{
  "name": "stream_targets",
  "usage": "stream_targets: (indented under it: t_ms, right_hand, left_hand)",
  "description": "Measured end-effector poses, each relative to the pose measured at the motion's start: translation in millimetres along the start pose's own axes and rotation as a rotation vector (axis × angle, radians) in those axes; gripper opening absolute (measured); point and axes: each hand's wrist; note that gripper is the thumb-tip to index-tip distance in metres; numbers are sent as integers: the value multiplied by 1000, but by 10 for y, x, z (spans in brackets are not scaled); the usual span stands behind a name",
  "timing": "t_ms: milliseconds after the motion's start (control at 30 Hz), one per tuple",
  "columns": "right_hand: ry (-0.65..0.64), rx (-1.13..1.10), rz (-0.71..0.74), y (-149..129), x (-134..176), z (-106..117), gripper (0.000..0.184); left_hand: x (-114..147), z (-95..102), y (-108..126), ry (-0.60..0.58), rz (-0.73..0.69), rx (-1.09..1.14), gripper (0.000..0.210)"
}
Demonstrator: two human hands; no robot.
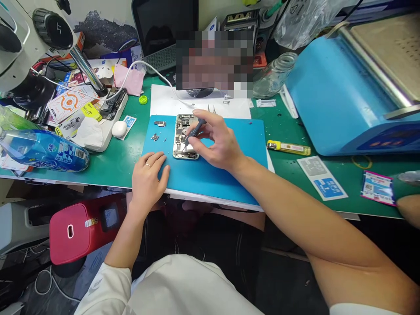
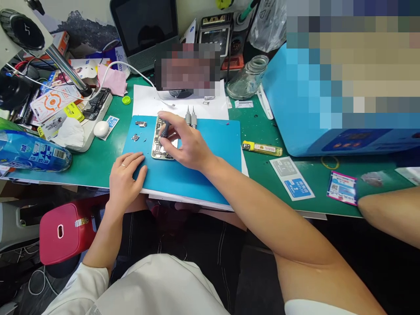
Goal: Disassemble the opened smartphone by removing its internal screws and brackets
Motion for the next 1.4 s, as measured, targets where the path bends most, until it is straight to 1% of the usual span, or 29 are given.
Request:
stream_targets:
  t_ms: [133, 233, 367, 567, 633, 800, 1033, 1233, 1400]
  right_hand:
    - [-7, -6, -46, 4, 11, 4, 61]
    - [-8, -17, -72, 13, 20, 14, 63]
    - [-17, -13, -76, 10, 18, 11, 63]
    - [-5, 3, -80, 16, 21, 1, 63]
    - [-12, 3, -85, 30, 25, 5, 64]
    - [-15, 18, -89, 54, 30, 18, 64]
    - [-29, 6, -127, 35, 24, 35, 64]
    - [-30, -12, -133, 26, 17, 33, 66]
    - [-27, -21, -133, 39, 17, 25, 66]
  left_hand:
    - [18, -18, 6, 11, -17, -25, 27]
    - [11, -9, 17, -15, -15, -58, 29]
    - [-7, 27, 34, -87, -29, -123, 35]
    - [-75, 89, 73, -233, -22, -213, 40]
    - [-96, 98, 86, -257, -22, -231, 42]
    - [-101, 96, 78, -245, -50, -237, 42]
    - [-56, 124, -20, -212, -121, -175, 44]
    - [-83, 133, 85, -277, -67, -238, 51]
    - [-153, 76, 127, -234, -3, -204, 41]
Point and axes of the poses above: each hand's wrist, its own x-axis away from the middle knuckle, its own z-axis out of the back of the hand, y = z × x, and after that the axes turned 15 degrees about -y, right-handed
